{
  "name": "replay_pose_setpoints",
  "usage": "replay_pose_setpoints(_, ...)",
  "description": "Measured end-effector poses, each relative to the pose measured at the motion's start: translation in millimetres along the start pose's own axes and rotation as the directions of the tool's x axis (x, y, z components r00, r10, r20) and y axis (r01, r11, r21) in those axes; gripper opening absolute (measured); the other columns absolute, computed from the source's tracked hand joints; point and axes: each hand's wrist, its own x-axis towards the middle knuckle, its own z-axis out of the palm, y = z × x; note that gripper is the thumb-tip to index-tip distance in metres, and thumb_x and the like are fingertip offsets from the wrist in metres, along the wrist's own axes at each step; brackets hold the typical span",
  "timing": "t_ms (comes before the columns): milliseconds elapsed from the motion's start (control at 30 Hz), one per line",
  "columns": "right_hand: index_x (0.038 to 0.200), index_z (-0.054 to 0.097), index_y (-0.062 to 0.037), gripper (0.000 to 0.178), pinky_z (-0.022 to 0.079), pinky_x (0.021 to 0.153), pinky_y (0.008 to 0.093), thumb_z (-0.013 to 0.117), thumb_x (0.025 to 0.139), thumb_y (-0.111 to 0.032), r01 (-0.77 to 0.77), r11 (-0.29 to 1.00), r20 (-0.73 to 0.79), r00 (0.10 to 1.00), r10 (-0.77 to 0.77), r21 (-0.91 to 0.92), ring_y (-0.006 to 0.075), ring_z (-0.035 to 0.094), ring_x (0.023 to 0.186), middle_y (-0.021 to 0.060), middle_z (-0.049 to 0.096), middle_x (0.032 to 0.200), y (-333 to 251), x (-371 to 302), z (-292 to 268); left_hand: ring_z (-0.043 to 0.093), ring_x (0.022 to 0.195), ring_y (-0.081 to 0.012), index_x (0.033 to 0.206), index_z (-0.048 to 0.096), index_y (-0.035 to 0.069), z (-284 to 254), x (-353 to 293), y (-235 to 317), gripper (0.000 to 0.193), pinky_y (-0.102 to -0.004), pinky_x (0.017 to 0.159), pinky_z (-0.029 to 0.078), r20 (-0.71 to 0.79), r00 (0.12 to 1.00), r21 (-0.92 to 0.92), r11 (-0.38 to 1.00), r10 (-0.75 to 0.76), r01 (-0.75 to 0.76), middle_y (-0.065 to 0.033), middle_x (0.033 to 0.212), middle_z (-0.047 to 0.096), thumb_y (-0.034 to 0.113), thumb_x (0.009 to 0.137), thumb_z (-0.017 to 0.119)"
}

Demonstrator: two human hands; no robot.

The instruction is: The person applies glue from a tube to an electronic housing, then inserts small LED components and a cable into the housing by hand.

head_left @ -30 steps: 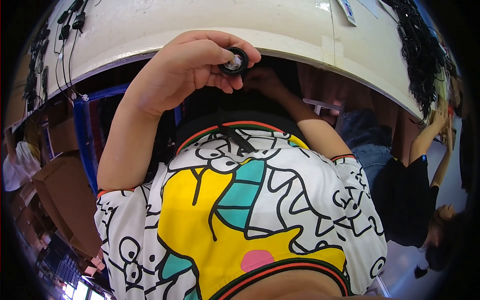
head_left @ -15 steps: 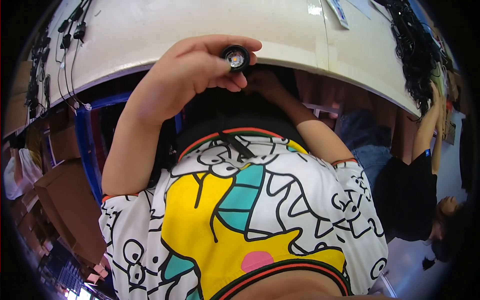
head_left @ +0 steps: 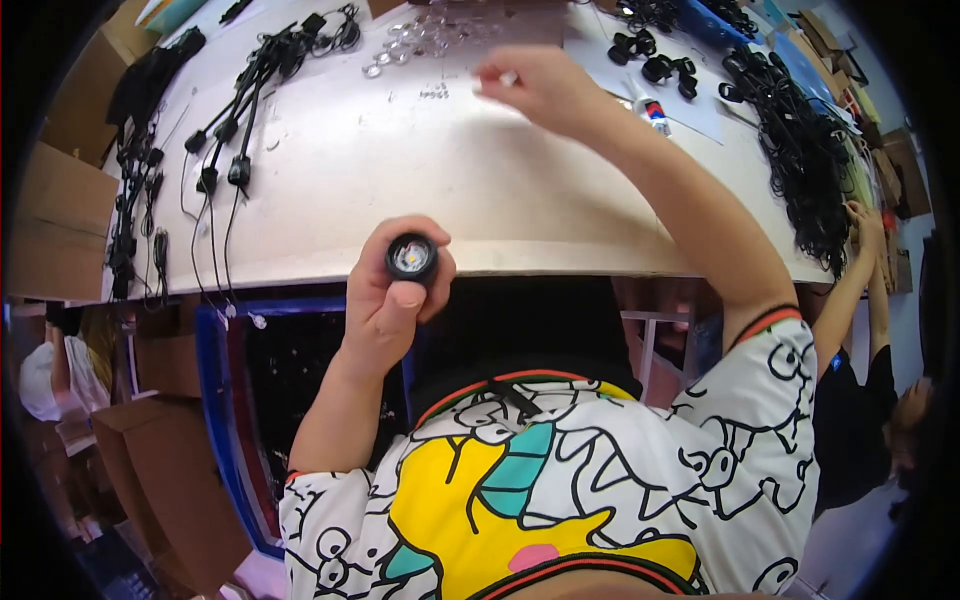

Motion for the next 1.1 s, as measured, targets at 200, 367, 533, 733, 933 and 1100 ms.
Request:
replay_pose_setpoints(200,0.09,0.06,-0.0057,0.024,0.043,0.079,0.0359,0.051,0.079,-0.025,0.17,0.945,0.162,0.979,-0.128,-0.28,0.0278,0.053,0.091,0.0152,0.058,0.093,16,85,76,0.039,0.063,-0.0062,0.108,0.044,0.0,-25,-4,-6,0.043,-0.0172,0.056,0.032,-0.075,0.987,0.092,0.986,0.143,-0.136,-0.001,0.071,0.046,0.024,0.077,0.062)
replay_pose_setpoints(367,0.083,0.062,-0.0068,0.02,0.044,0.074,0.0358,0.052,0.077,-0.023,0.122,0.932,0.119,0.989,-0.086,-0.34,0.0275,0.056,0.082,0.0126,0.06,0.084,14,74,36,0.041,0.066,-0.0062,0.111,0.044,0.001,-18,3,-8,0.039,-0.017,0.058,0.033,-0.011,0.992,0.015,0.991,0.13,-0.129,-0.0021,0.075,0.048,0.016,0.079,0.06)
replay_pose_setpoints(533,0.081,0.061,-0.0014,0.015,0.044,0.067,0.031,0.061,0.073,-0.015,-0.196,0.98,0.12,0.973,0.197,-0.021,0.022,0.057,0.073,0.0144,0.06,0.077,-21,26,-3,0.043,0.062,-0.0055,0.111,0.045,0.0,-5,0,-17,0.037,-0.0159,0.054,0.034,-0.125,0.99,-0.104,0.991,0.071,-0.084,-0.0064,0.079,0.054,0.013,0.079,0.058)
replay_pose_setpoints(733,0.096,0.061,-0.0081,0.02,0.042,0.06,0.0207,0.062,0.076,-0.011,-0.486,0.848,0.446,0.82,0.359,0.211,0.0075,0.054,0.069,0.0019,0.059,0.076,-29,-64,-12,0.041,0.057,-0.0043,0.107,0.047,-0.004,7,-4,-31,0.042,-0.016,0.051,0.034,-0.024,0.993,-0.109,0.987,0.113,-0.115,-0.0028,0.07,0.051,0.022,0.078,0.061)
replay_pose_setpoints(933,0.091,0.065,-0.0078,0.019,0.039,0.058,0.0199,0.066,0.073,-0.016,-0.214,0.963,0.181,0.966,0.184,0.165,0.0072,0.044,0.063,-0.0002,0.053,0.075,-27,-82,-8,0.04,0.056,-0.0047,0.108,0.048,-0.005,21,3,-38,0.045,-0.0157,0.051,0.032,-0.015,1.0,-0.051,0.999,0.009,-0.01,-0.0006,0.065,0.048,0.029,0.081,0.057)
replay_pose_setpoints(1100,0.089,0.066,-0.0067,0.018,0.041,0.062,0.0198,0.066,0.072,-0.015,-0.238,0.919,0.207,0.962,0.178,0.315,0.0083,0.05,0.069,0.0012,0.057,0.08,-47,-79,-31,0.039,0.052,-0.0046,0.104,0.052,-0.002,24,2,-42,0.042,-0.0162,0.047,0.031,-0.006,0.995,-0.045,0.994,-0.102,0.102,0.0002,0.062,0.048,0.033,0.081,0.056)
